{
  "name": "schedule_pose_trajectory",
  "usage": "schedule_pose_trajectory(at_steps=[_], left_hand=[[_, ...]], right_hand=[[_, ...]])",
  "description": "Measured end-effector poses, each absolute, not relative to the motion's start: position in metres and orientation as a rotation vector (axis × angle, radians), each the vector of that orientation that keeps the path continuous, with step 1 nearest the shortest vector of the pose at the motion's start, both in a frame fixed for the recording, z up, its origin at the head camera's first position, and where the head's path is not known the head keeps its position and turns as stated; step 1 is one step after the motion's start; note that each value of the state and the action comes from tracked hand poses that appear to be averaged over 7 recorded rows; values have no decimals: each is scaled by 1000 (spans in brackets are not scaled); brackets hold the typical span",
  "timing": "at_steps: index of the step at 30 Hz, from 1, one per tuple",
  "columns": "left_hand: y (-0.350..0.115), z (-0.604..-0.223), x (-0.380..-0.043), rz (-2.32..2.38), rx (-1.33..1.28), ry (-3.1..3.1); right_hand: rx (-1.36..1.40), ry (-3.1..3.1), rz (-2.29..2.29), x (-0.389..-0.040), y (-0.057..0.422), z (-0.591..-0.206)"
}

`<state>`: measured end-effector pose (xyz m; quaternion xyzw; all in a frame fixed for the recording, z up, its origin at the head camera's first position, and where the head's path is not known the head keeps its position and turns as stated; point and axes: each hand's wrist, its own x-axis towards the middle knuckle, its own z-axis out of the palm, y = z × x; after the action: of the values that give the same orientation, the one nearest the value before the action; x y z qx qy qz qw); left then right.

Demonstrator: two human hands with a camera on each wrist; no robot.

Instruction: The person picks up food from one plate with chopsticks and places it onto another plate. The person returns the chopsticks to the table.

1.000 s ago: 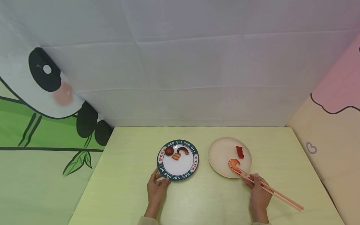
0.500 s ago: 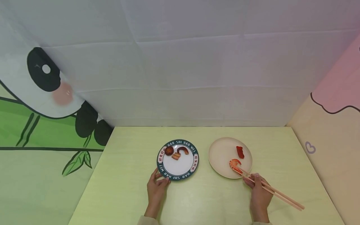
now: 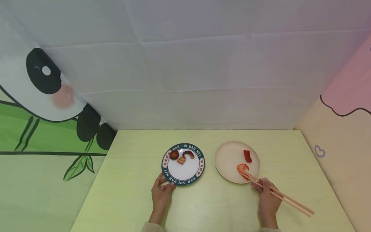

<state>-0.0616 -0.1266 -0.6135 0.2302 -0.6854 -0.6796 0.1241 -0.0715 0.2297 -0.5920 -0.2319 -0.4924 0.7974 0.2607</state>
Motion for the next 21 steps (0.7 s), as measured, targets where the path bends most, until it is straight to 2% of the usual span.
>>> schedule_pose_trajectory(at_steps=[21], left_hand=[[-126, -616, -64, -1974, 685, -1998]], right_hand=[[-587, -1486, 2065, -71, 228, -595]])
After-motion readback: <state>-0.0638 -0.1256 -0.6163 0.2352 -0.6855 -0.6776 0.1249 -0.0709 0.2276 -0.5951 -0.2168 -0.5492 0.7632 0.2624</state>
